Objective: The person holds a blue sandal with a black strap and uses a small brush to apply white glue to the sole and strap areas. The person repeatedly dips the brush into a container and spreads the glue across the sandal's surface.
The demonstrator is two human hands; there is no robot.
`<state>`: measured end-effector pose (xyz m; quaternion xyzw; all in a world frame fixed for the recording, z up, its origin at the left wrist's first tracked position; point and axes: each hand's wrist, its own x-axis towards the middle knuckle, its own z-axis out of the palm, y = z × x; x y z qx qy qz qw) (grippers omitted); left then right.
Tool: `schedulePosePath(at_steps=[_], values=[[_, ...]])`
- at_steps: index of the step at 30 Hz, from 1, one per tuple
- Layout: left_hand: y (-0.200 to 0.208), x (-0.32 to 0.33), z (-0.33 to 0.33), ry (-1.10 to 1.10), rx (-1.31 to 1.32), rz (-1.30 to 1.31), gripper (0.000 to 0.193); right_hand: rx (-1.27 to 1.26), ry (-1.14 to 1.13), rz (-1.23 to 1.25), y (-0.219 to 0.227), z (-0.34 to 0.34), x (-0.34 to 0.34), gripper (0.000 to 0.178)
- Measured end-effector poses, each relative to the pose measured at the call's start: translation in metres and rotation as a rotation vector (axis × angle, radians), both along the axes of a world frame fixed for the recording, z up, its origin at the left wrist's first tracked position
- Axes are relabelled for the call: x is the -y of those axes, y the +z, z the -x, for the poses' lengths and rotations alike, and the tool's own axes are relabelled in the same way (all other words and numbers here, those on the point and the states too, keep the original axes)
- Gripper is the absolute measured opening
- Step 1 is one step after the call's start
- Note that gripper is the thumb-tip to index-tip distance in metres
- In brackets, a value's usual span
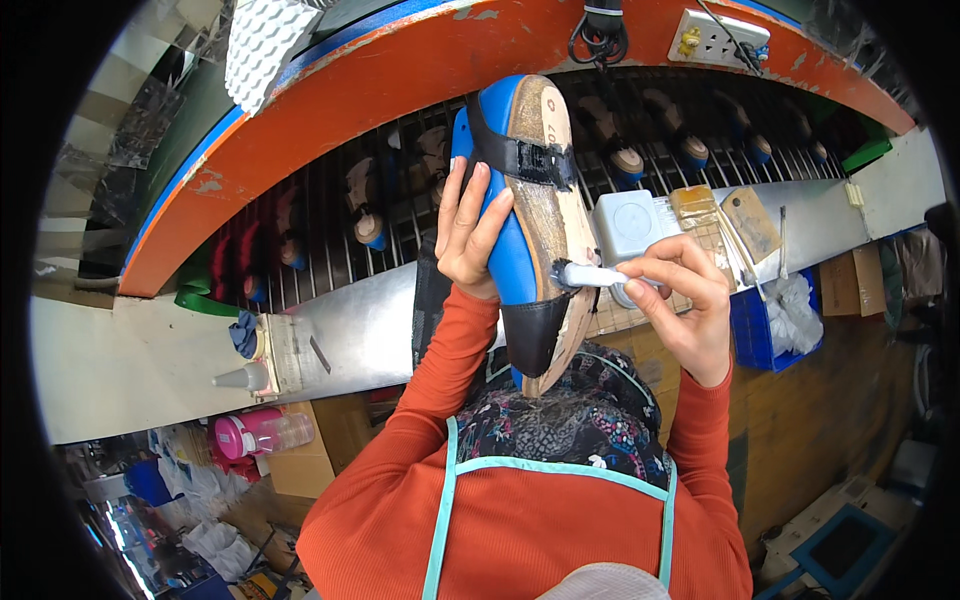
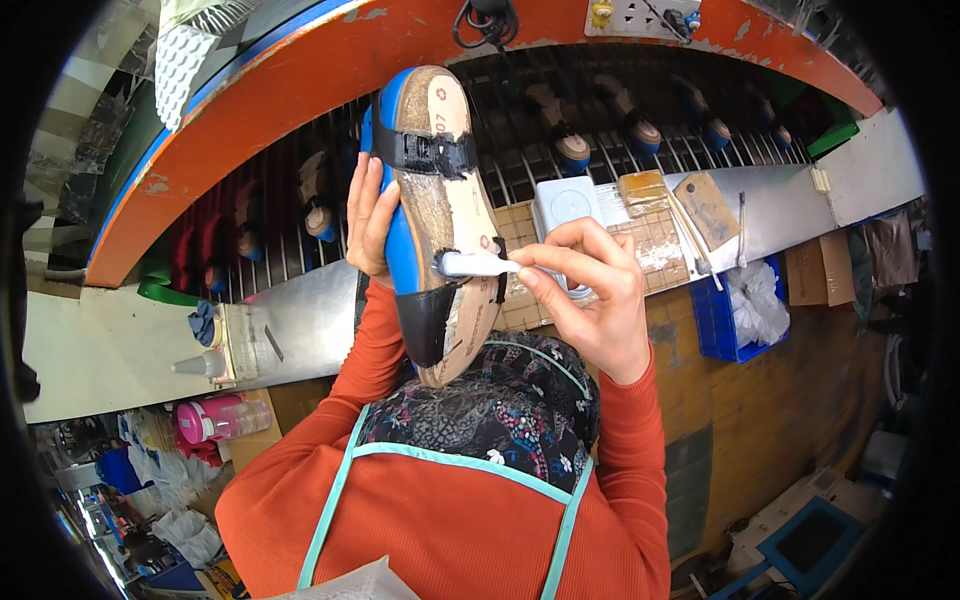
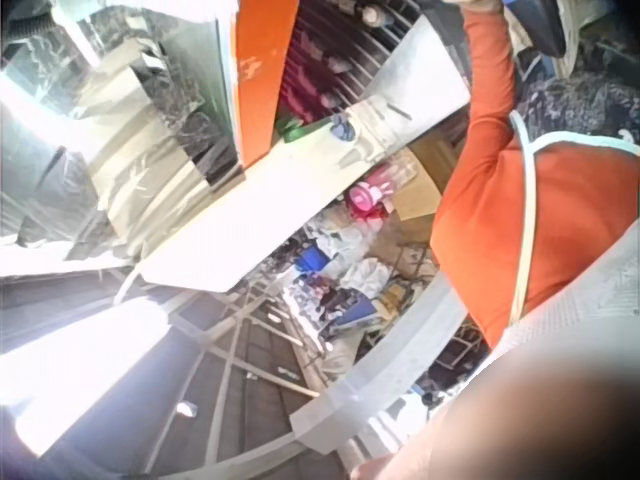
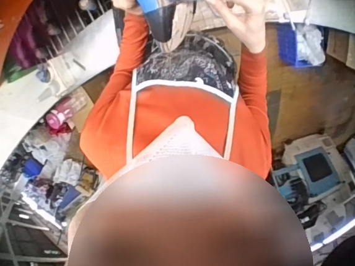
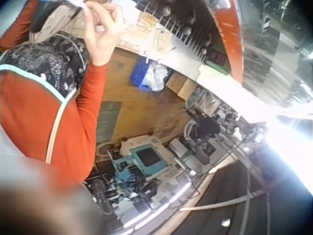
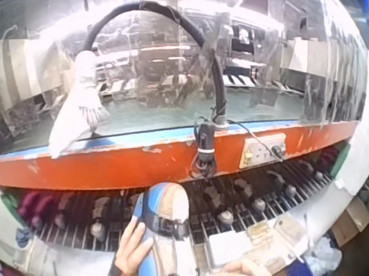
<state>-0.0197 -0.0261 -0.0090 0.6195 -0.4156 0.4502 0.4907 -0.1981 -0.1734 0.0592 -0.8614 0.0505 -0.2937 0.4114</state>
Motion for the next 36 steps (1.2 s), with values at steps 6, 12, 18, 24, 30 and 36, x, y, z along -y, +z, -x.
schedulePosePath(at_steps=[6,12,18,24,30,36], values=[[-0.003,0.0,-0.001,-0.031,-0.011,-0.001,0.046,0.013,0.021,0.018,-0.001,0.01,-0.006,0.015],[-0.006,0.004,0.001,-0.041,-0.049,0.05,0.053,0.158,-0.034,-0.113,-0.004,-0.017,0.002,0.014],[-0.007,0.0,0.003,0.036,-0.098,-0.049,0.077,-0.04,0.266,-0.364,0.001,-0.007,0.016,0.014],[-0.008,0.002,0.008,0.022,-0.143,0.039,0.053,0.05,-0.024,-0.361,-0.023,-0.006,0.003,0.014],[-0.011,0.008,0.007,0.08,-0.113,0.022,0.048,-0.022,-0.02,-0.58,-0.03,0.035,-0.033,0.016],[-0.017,0.013,0.015,0.059,-0.196,-0.016,0.045,0.054,-0.121,-0.468,-0.041,0.036,-0.047,0.017]])
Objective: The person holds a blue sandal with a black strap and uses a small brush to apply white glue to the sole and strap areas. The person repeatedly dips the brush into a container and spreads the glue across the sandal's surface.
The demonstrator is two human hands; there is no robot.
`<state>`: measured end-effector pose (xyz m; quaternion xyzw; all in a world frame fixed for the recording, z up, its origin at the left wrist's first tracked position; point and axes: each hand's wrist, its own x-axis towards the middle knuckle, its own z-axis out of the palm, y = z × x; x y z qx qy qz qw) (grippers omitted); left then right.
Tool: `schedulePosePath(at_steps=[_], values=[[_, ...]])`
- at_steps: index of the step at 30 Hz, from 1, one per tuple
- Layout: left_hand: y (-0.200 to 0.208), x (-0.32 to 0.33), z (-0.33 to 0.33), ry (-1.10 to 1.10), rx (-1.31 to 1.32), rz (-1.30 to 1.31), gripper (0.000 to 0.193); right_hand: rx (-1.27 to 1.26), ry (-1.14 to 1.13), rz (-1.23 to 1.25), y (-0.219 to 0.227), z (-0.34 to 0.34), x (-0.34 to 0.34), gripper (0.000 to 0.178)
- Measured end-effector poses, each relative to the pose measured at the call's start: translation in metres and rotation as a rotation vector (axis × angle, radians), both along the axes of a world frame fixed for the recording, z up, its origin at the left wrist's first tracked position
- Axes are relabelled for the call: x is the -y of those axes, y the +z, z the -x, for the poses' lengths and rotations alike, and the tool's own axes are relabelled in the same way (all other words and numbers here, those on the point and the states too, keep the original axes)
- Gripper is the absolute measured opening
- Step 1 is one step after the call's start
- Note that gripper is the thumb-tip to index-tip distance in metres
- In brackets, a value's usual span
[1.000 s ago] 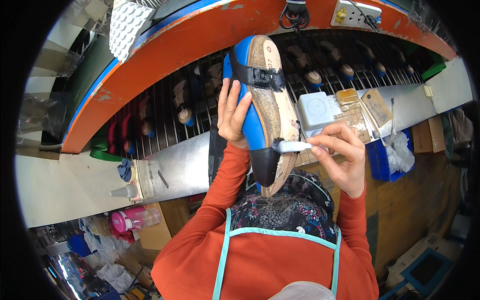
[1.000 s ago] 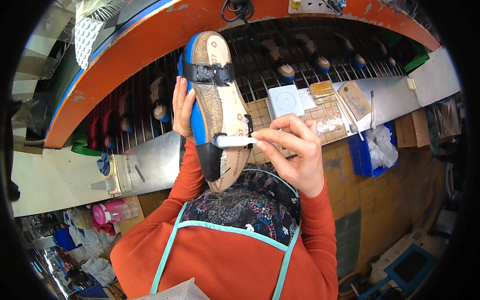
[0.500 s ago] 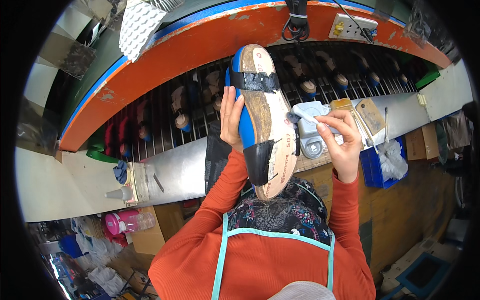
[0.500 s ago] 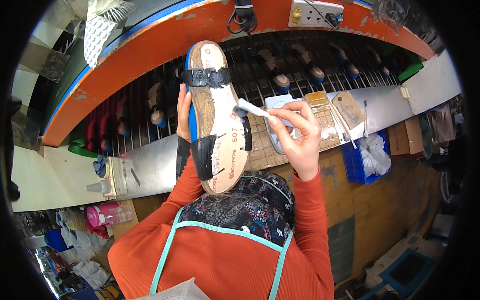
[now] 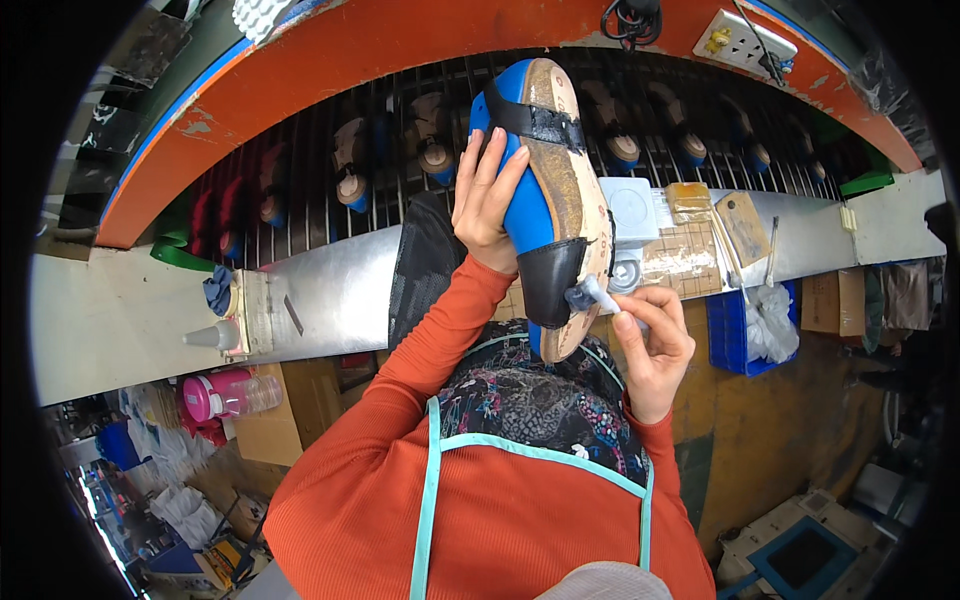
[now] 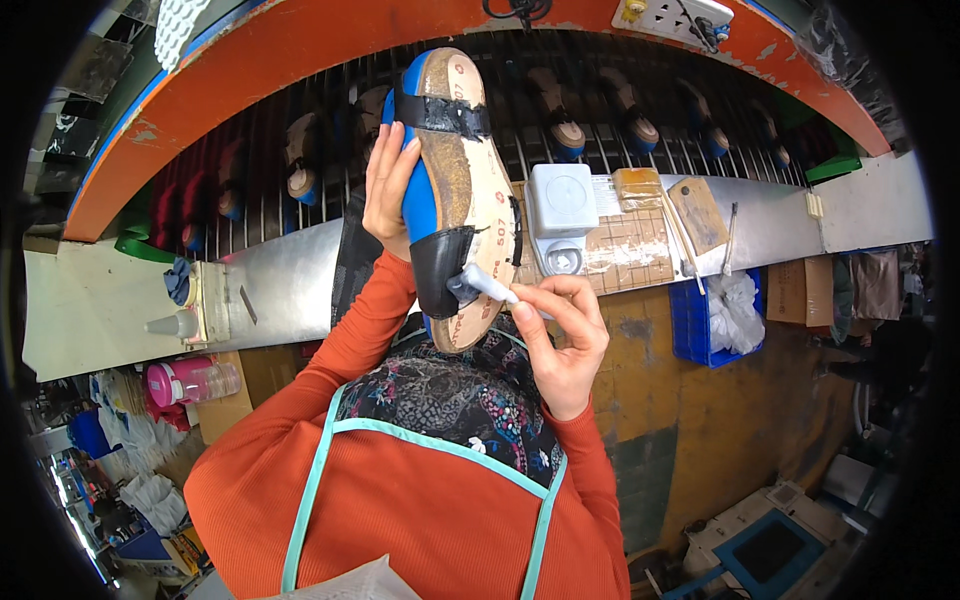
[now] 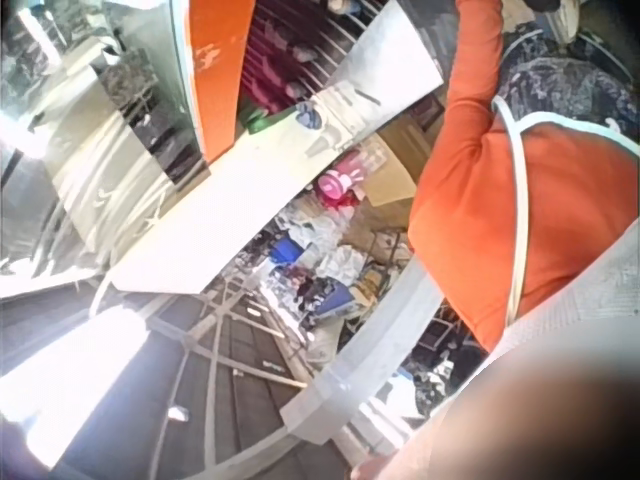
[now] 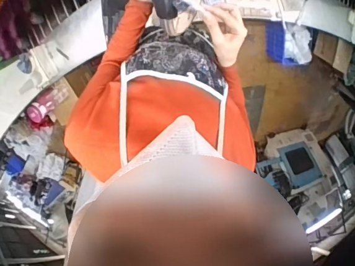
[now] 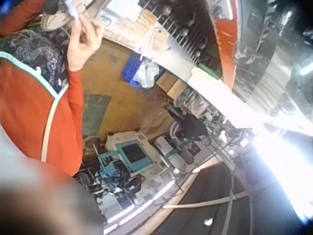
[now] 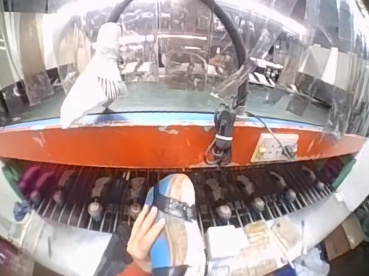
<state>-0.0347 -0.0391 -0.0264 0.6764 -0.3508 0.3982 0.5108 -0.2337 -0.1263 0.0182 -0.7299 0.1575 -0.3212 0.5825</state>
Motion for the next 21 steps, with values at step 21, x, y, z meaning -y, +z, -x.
schedulePosePath(at_steps=[21], values=[[-0.001,0.006,-0.005,-0.017,-0.061,-0.032,0.045,0.046,-0.074,0.296,0.0,-0.02,0.016,0.02]])
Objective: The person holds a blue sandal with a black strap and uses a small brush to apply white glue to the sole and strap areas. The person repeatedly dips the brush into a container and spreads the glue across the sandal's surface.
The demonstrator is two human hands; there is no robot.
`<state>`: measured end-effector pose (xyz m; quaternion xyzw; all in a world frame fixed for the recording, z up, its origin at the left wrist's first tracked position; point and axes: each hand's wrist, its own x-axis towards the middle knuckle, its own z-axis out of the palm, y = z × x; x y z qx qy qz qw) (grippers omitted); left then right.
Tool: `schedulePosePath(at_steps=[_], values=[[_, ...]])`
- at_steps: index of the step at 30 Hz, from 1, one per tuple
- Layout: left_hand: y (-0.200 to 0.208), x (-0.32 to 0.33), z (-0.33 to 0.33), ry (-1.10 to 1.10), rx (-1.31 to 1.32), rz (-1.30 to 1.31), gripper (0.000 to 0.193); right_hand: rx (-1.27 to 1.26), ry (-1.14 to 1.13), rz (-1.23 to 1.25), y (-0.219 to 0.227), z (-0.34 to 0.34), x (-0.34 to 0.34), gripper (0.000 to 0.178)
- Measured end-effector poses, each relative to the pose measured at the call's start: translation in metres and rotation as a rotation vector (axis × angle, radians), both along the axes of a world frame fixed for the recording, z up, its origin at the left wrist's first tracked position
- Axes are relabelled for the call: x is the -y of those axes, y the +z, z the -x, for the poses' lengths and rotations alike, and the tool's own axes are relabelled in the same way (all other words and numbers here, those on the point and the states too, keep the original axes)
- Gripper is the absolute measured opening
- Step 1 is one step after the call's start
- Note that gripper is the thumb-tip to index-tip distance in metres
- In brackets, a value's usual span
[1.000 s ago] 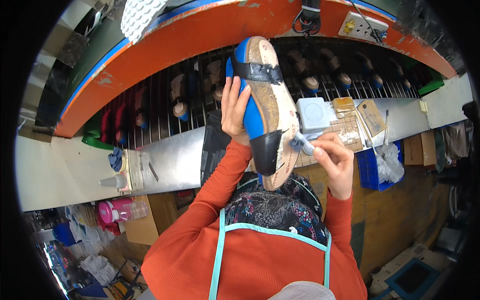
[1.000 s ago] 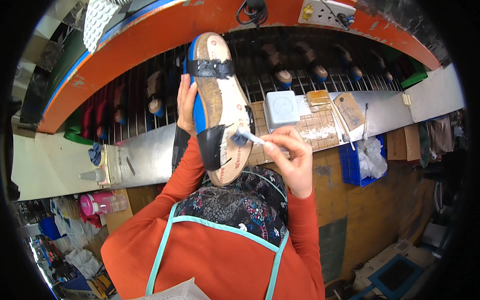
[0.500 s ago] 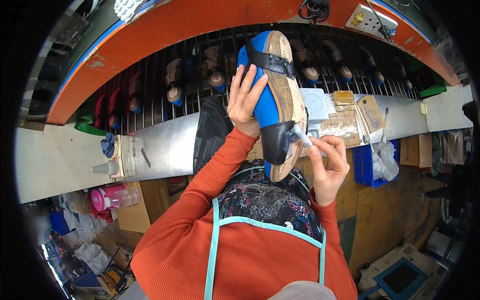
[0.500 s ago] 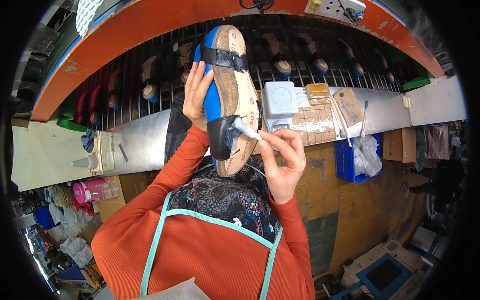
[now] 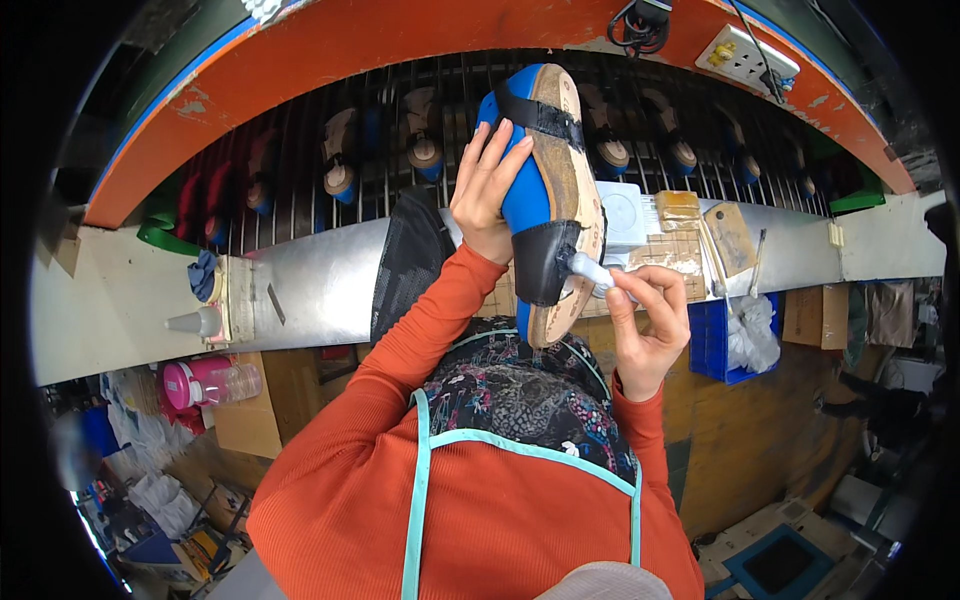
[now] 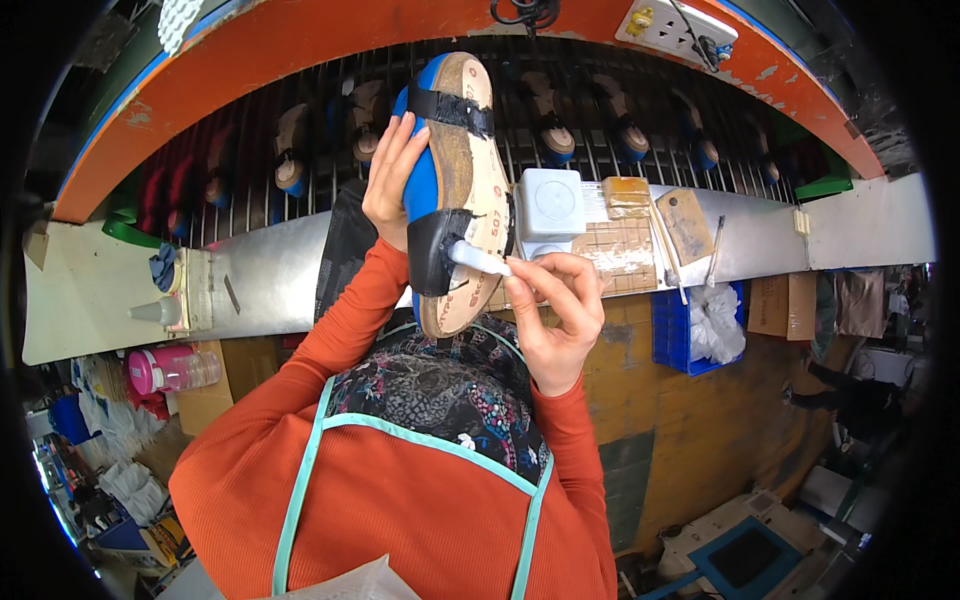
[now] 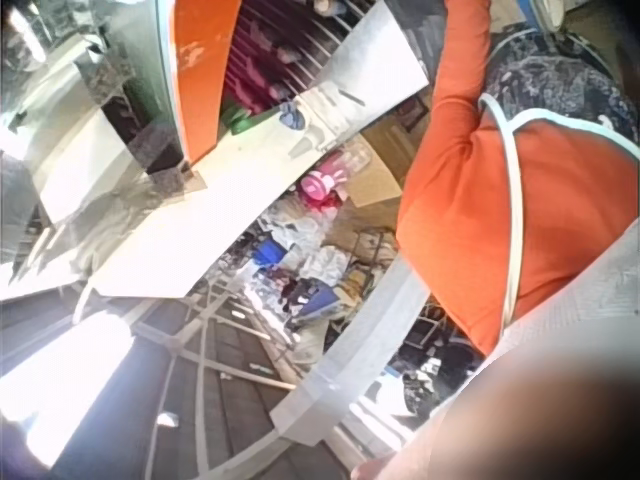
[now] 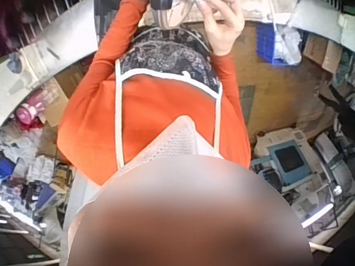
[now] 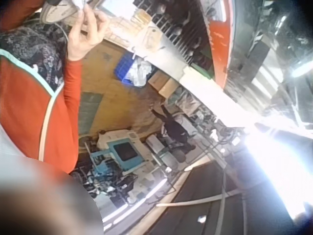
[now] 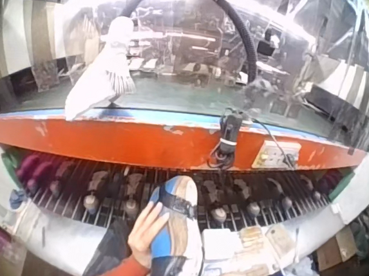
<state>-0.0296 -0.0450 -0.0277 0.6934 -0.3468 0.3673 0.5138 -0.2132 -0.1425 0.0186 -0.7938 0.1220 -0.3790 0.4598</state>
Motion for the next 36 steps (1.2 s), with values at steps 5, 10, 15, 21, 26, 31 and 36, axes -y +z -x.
schedulePosePath(at_steps=[5,10,15,21,26,31,36], values=[[0.002,0.003,-0.001,0.004,-0.038,-0.017,0.049,0.009,0.013,-0.014,-0.004,0.005,-0.001,0.019],[0.004,0.008,-0.001,-0.015,-0.081,-0.004,0.054,-0.006,0.01,0.108,-0.001,0.012,0.0,0.019],[0.007,0.012,-0.001,-0.059,-0.145,0.001,0.055,0.095,0.097,-0.042,0.005,0.005,0.011,0.017],[0.002,0.013,-0.003,0.024,-0.234,-0.127,0.059,-0.021,-0.01,-0.22,0.005,-0.007,0.012,0.016],[-0.011,0.003,-0.008,0.024,-0.265,-0.129,0.064,-0.09,0.069,-0.266,0.007,0.013,0.0,0.017],[-0.02,-0.003,-0.01,0.074,-0.271,-0.178,0.066,-0.114,0.021,-0.291,0.0,0.007,-0.006,0.017],[-0.022,-0.007,-0.013,0.1,-0.254,-0.205,0.067,-0.12,0.013,-0.181,-0.003,-0.003,-0.004,0.016]])
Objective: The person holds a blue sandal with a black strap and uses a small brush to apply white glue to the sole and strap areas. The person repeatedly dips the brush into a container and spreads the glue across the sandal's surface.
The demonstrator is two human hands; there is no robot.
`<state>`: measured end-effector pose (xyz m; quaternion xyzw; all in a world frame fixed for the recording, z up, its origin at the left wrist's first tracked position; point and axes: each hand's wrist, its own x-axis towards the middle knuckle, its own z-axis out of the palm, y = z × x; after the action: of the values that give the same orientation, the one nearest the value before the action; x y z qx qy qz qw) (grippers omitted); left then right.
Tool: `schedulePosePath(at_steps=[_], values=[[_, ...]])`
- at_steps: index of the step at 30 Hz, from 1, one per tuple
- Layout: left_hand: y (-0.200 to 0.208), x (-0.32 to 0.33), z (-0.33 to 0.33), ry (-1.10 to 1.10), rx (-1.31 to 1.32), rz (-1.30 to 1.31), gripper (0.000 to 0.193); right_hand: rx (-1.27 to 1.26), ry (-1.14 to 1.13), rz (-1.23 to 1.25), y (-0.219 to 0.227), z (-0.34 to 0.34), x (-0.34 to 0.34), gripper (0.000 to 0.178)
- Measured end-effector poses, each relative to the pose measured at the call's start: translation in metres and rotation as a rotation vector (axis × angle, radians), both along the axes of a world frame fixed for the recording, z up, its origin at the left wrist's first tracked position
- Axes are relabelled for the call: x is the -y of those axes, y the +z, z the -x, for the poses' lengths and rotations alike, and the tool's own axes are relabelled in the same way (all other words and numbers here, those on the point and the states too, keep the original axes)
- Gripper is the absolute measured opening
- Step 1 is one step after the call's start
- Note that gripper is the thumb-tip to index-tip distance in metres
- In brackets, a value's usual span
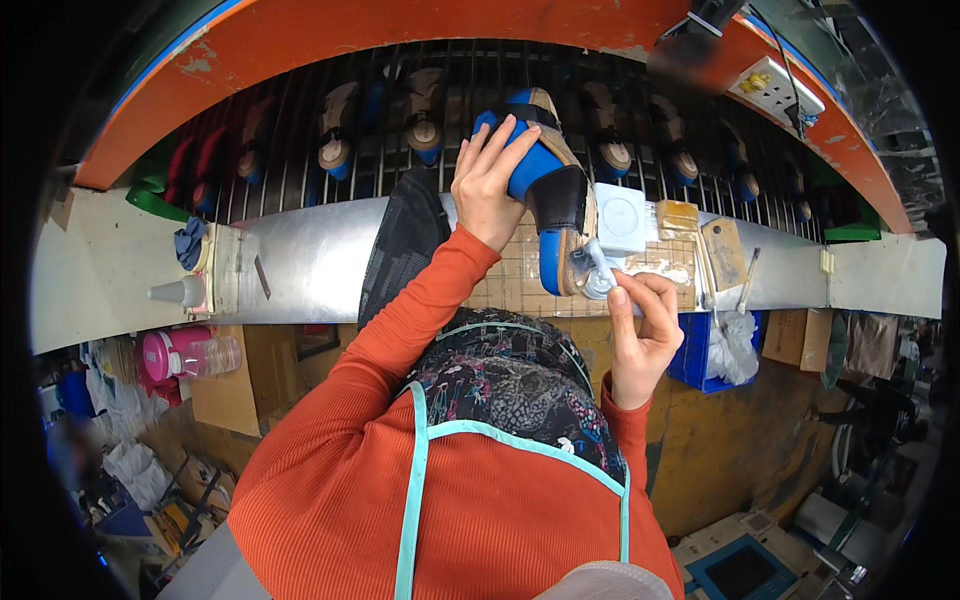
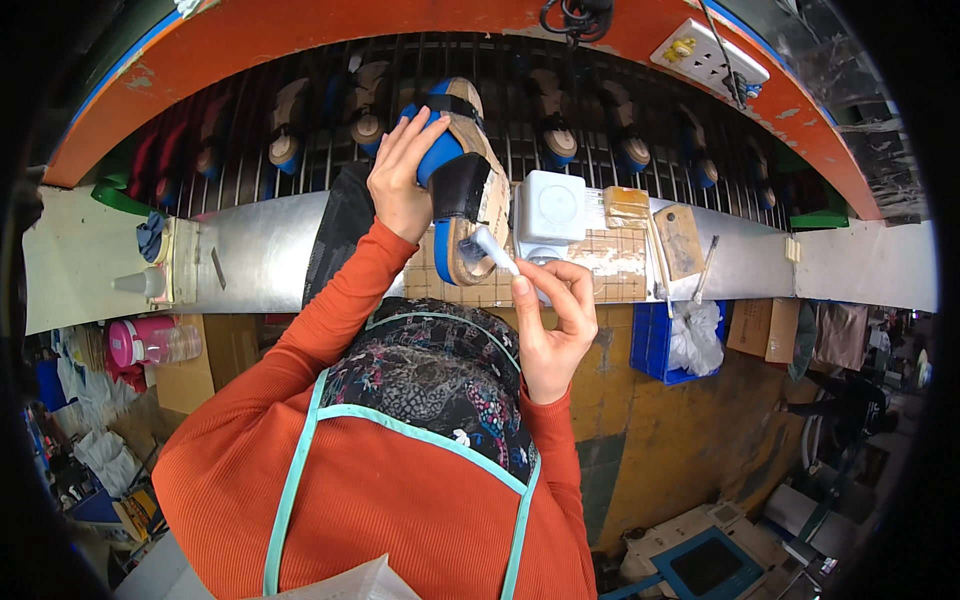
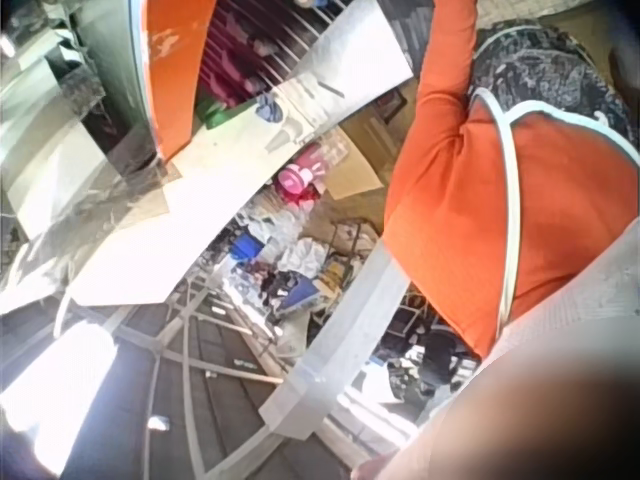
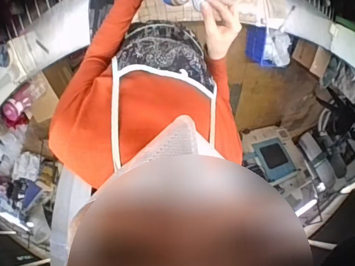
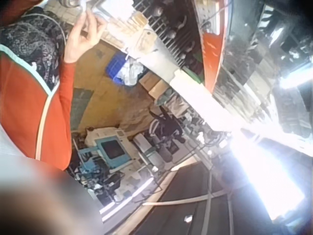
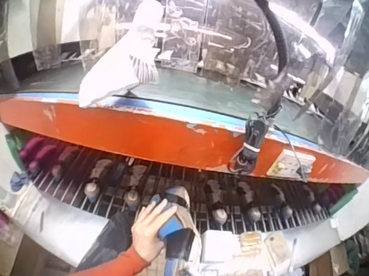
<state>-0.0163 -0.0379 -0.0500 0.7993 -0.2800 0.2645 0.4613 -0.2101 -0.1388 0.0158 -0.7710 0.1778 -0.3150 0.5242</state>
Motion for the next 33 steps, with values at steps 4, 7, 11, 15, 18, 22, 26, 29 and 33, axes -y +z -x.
schedulePosePath(at_steps=[4,7,11,15,18,22,26,29,33], values=[[0.0,-0.001,-0.002,0.016,0.017,-0.002,0.068,0.033,-0.029,0.079,0.0,-0.009,0.002,0.018],[0.0,-0.002,-0.004,0.025,0.027,-0.005,0.068,0.021,-0.055,0.104,0.003,-0.013,0.001,0.017],[0.001,-0.003,-0.005,0.031,0.04,-0.002,0.068,0.013,-0.104,0.317,0.007,-0.015,0.002,0.018],[0.002,-0.004,-0.006,0.044,0.051,-0.012,0.067,0.065,-0.142,0.371,0.004,-0.018,0.003,0.018],[0.001,-0.003,-0.007,0.047,0.048,-0.003,0.067,0.119,-0.082,0.269,-0.001,-0.019,0.005,0.019],[0.002,-0.002,-0.007,0.021,0.004,0.001,0.067,0.146,0.059,0.112,-0.005,-0.018,0.01,0.019],[0.005,-0.001,-0.002,-0.03,-0.073,-0.035,0.058,0.168,0.09,0.149,-0.006,-0.017,0.013,0.019],[0.011,0.0,0.004,-0.068,-0.108,-0.044,0.053,0.187,0.097,0.188,-0.003,-0.019,0.018,0.02],[0.02,0.001,0.008,-0.165,-0.123,-0.015,0.045,0.239,0.147,0.276,0.006,-0.026,0.028,0.019]])
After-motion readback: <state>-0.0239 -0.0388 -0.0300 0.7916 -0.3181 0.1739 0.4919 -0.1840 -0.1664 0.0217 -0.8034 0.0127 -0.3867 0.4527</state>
